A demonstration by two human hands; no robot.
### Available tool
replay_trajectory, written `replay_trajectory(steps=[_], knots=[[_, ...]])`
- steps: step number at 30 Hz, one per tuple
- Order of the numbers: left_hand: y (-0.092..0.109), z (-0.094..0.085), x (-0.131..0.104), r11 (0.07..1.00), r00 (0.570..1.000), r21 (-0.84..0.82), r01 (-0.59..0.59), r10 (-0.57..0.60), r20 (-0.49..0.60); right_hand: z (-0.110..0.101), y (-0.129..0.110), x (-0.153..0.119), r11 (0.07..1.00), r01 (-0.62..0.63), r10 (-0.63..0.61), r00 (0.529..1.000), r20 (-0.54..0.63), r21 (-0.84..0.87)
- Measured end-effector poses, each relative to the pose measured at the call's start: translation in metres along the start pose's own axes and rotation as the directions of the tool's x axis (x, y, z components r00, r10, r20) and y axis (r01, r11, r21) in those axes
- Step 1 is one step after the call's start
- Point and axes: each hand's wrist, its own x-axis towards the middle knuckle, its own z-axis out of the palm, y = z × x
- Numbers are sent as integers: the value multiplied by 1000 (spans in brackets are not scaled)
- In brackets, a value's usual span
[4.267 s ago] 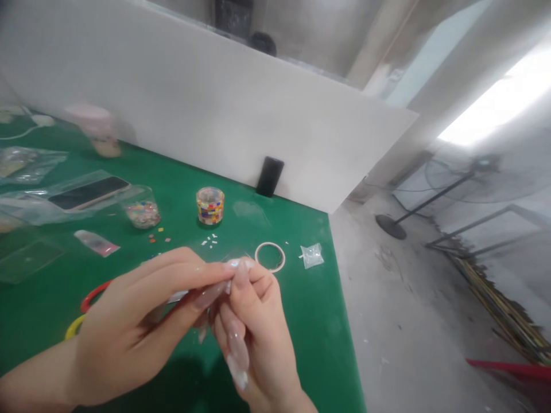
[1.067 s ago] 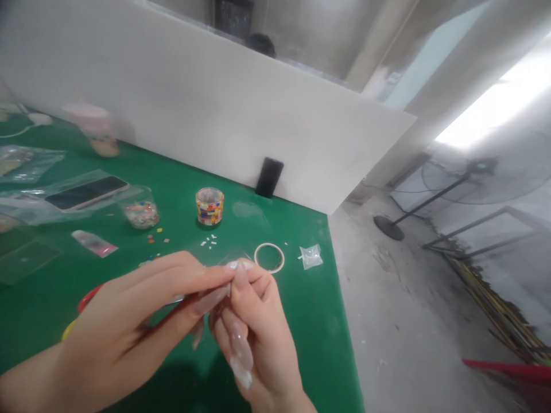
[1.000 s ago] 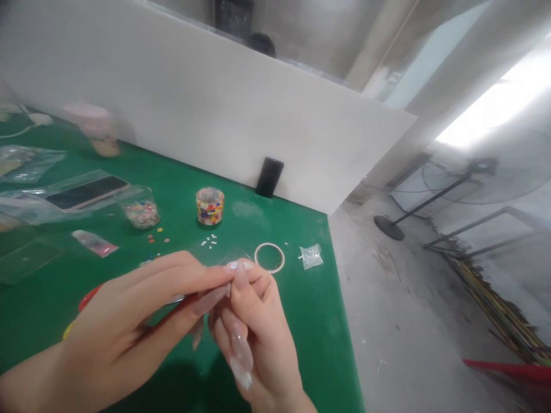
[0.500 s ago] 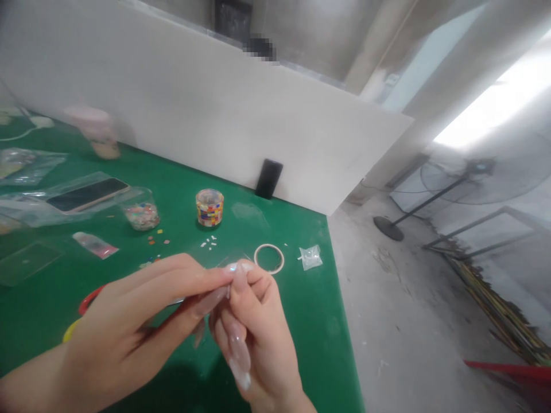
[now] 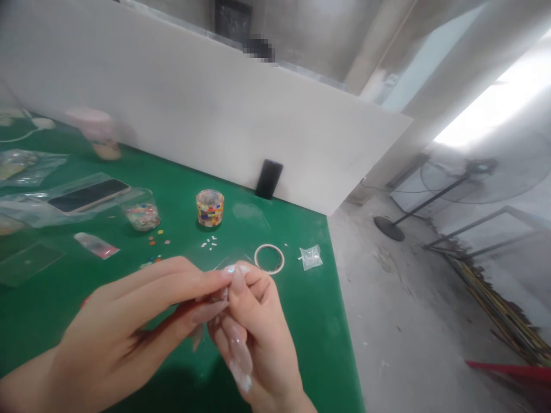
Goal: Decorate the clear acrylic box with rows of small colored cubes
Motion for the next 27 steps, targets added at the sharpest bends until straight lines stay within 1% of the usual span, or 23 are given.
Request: replay_trajectory(steps=[5,10,14,22,24,27], knots=[[-1,-2,0,1000,1000,-24,12,-11,14,-1,1,-1,1000,-5,5,1000,11,29],[1,0,2,999,1000,32,8,-7,-9,0,1,-1,999,-8,8,1000,-1,39],[1,-1,1,999,1000,53,5,-5,-5,0,0,-1,999,1,-1,1000,4,44],[2,2,2,999,1000,52,14,-14,-6,-2,2,0,1000,-11,11,999,-50,2],[2,1,2,999,1000,45,24,-25,13,-2,2,0,1000,-10,10,999,-44,4],[1,0,2,999,999,-8,34,-33,35,-1,0,-1,1000,-3,3,1000,-7,23]])
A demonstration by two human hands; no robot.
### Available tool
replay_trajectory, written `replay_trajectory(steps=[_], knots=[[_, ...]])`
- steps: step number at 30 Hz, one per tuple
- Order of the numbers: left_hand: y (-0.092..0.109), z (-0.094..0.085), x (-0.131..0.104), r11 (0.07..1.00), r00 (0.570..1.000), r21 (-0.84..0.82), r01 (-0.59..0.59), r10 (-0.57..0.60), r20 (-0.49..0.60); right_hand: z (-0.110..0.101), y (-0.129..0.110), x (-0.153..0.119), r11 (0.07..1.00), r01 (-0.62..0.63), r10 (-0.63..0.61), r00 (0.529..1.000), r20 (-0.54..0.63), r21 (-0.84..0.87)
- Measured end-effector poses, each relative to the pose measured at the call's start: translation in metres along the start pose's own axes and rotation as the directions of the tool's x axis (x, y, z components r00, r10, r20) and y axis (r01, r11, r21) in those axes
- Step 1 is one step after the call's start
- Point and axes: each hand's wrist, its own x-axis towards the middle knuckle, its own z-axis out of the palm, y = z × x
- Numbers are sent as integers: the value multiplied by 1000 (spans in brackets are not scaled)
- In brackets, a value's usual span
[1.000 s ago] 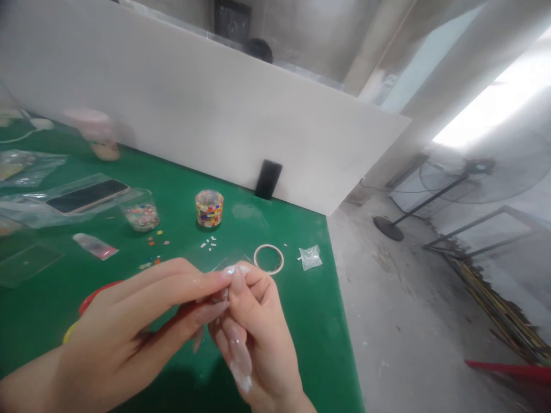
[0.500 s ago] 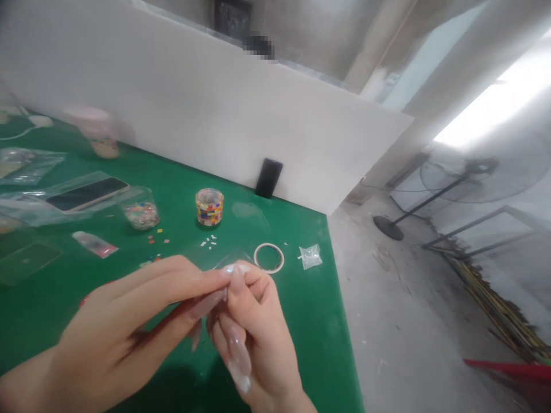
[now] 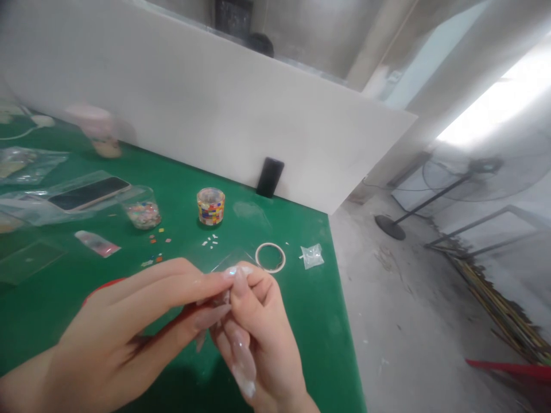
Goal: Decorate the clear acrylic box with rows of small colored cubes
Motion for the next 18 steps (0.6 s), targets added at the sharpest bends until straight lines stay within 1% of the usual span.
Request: replay_trajectory(steps=[4,7,13,18], knots=[[-1,-1,-2,998,1000,-55,6,-6,-6,3,-1,-1,1000,8,-8,1000,9,-14],[0,-1,-4,999,1000,-47,9,-9,-5,4,0,0,1000,7,-7,1000,-9,-26],[2,0,-5,1000,1000,-24,3,-3,-14,1,0,-1,1000,11,-11,1000,-14,13],[-1,0,-3,999,1000,-33,4,-4,-2,2,0,-1,1000,22,-22,1000,22,12]])
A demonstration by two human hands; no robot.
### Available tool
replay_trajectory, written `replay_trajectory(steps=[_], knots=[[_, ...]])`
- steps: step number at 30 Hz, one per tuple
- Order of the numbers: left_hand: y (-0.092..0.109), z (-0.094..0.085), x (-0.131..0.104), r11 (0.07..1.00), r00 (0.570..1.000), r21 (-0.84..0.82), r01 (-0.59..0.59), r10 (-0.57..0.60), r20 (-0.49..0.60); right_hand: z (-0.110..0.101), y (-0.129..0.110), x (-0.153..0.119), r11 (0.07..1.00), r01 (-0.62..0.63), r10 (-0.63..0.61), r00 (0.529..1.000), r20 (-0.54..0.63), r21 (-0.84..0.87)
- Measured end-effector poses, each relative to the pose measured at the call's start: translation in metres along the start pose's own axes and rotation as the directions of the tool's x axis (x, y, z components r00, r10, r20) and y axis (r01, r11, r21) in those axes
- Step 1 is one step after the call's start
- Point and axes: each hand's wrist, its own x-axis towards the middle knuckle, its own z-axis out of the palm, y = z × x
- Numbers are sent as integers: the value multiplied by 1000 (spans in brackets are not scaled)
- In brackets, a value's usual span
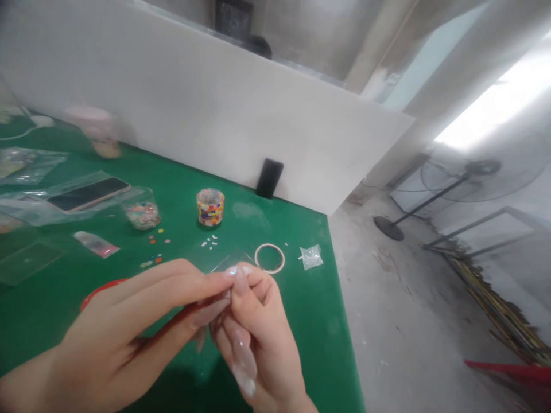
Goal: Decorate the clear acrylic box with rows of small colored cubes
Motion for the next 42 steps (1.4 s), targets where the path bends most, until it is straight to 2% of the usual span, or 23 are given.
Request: replay_trajectory(steps=[4,7,8,9,11,13,16,20,22,27,30,38,42], knots=[[-1,-1,1,1000,1000,-5,-15,15,20,2,-2,1,995,32,-39,996,-82,-92],[1,-3,-2,989,997,140,-38,47,-58,2,-3,0,978,64,-97,982,-160,-200],[3,-4,-3,975,991,210,-67,89,-97,2,-3,0,968,85,-129,975,-182,-235],[4,-5,-5,958,990,284,-36,73,-121,1,-2,1,955,119,-177,963,-203,-272],[6,-8,-6,921,991,389,-2,53,-119,-1,0,1,913,197,-292,927,-234,-358],[6,-10,-5,911,997,412,-7,38,-67,-4,3,2,849,264,-402,884,-237,-458],[4,-11,0,912,999,407,-49,46,17,-7,5,2,752,293,-490,848,-203,-591],[3,-8,2,908,999,416,-53,43,34,-9,6,1,611,343,-624,763,-168,-714],[3,-7,1,893,997,445,-67,43,65,-9,5,1,578,362,-659,736,-156,-732],[3,-4,-1,888,990,454,-73,10,139,-9,1,4,611,343,-615,773,-155,-713],[2,-3,-2,891,989,448,-65,-1,145,-10,0,5,617,340,-598,789,-142,-710],[1,-4,-3,839,988,534,-102,22,155,-10,1,2,532,319,-644,754,-130,-784],[3,-3,-2,817,985,560,-140,54,167,-10,1,2,506,308,-638,762,-109,-806]])
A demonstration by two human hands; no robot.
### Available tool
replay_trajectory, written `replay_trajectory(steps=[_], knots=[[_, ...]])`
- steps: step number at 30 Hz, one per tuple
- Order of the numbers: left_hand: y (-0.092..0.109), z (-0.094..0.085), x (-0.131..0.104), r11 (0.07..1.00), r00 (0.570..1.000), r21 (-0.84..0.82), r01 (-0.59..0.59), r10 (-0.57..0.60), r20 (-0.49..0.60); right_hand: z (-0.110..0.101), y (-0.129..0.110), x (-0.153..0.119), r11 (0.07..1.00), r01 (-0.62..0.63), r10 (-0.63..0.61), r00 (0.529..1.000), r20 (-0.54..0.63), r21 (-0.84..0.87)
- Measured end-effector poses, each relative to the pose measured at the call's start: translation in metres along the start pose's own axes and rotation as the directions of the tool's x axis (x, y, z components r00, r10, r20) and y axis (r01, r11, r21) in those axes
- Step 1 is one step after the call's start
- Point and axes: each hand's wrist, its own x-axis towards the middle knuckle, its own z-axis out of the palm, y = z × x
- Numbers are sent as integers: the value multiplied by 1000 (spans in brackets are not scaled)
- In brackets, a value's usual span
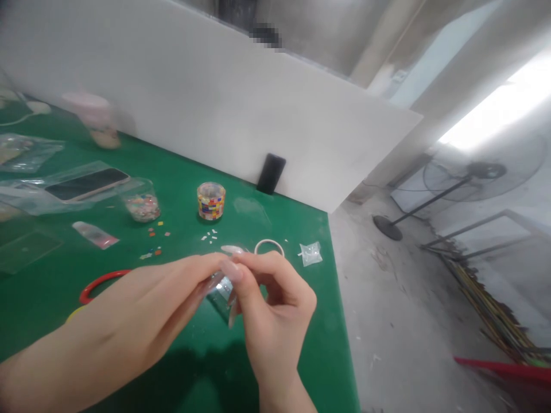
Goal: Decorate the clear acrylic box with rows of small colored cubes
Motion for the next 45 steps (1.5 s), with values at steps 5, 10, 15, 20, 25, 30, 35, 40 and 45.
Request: replay_trajectory(steps=[5,10,15,20,25,30,35,40,45], knots=[[0,0,1,1000,1000,-3,0,0,18,1,0,0,1000,2,-2,1000,8,4],[-1,-1,3,1000,999,-16,22,-21,29,-1,4,2,996,-35,30,997,64,80],[0,-1,1,998,999,55,0,-2,44,-4,9,5,978,-114,83,981,176,174],[-2,3,1,972,991,198,-125,115,63,-1,6,6,977,-129,100,981,168,172],[-2,1,6,952,989,269,-149,147,28,-1,4,8,984,-131,113,982,150,121],[-1,-1,11,976,993,193,-103,113,-39,-1,4,8,987,-121,105,982,155,102],[-2,2,14,1000,993,-11,30,-31,-112,2,2,6,993,-92,81,986,144,76],[-3,6,13,998,988,-39,52,-57,-141,2,3,6,983,-165,152,977,150,79],[-5,8,10,991,990,-105,83,-94,-108,-1,5,5,966,-241,227,963,145,90]])
